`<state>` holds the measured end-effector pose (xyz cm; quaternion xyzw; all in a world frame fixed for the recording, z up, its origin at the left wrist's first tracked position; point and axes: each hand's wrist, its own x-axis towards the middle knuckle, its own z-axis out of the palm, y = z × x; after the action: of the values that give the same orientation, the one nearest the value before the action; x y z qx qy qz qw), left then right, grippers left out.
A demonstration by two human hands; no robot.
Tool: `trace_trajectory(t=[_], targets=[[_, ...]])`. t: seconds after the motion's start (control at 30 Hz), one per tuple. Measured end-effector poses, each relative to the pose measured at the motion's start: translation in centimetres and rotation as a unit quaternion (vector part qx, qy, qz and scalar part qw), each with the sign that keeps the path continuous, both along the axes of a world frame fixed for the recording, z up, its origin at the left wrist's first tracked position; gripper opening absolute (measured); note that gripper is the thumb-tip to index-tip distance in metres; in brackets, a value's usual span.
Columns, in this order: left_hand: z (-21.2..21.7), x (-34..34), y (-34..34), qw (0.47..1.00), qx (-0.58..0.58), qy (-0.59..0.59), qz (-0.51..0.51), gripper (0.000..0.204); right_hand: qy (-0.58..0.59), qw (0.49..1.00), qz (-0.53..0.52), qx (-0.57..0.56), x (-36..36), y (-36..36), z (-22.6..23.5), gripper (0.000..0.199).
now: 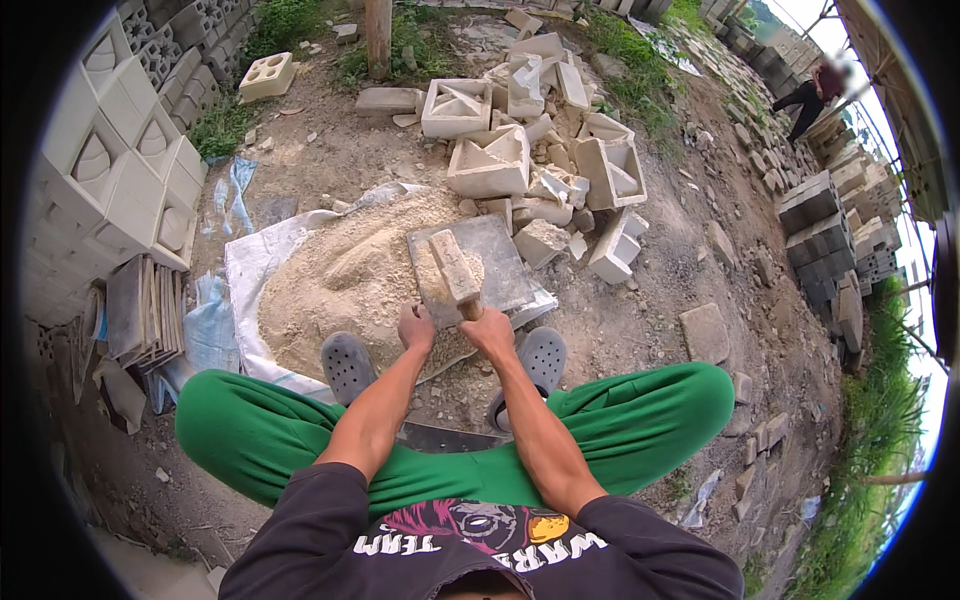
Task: The person sits on the ground and repeatedly strikes a small stone with a hammer to break it into smaller pieces. The person handles the stone fragments by hand, picking them up and placing them aside.
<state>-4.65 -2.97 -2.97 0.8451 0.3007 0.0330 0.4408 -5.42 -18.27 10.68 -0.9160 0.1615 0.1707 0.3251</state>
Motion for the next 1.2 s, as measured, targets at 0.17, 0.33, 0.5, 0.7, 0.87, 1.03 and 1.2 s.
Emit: trace_trajectory(t=[0.17,0.33,0.5,0.7,0.87,1.03,1.2], targets=[[0.3,-0.5,-0.6,0.999,-0.027,-0.006,0.02,0.024,-0.169,0.977,-0.059,0.114,2.6,-0.3,3.7,0.04],[0.6,-0.3,-1.2,0.999,-0.033,0.024,-0.03,0.025,-0.147,0.983,-0.087,0.069,2.4,-2.1,-2.0,0.042],[0.0,-0.8,-0.3,1.0,-0.015,0.011,0.003,0.026,0.023,0.999,-0.022,0.005,0.6,-2.3,-4.3,0.044],[0.4,-1.0,0.0,0.999,-0.033,0.016,-0.002,0.026,0.014,0.996,-0.034,0.081,2.4,-2.5,1.4,0.045],[1.0,-1.2,-0.5,0.998,-0.061,0.002,0.006,0.023,-0.162,0.975,-0.067,0.137,3.4,-1.2,6.8,0.034],[3.3,-0.7,-0.8,0.997,-0.008,-0.074,-0.03,0.02,-0.166,0.977,-0.051,0.123,3.1,-1.0,2.2,0.036],[2.9,-0.1,1.2,0.984,0.052,-0.081,-0.153,0.018,0.005,0.999,-0.038,0.038,0.4,-0.9,-6.7,0.049]])
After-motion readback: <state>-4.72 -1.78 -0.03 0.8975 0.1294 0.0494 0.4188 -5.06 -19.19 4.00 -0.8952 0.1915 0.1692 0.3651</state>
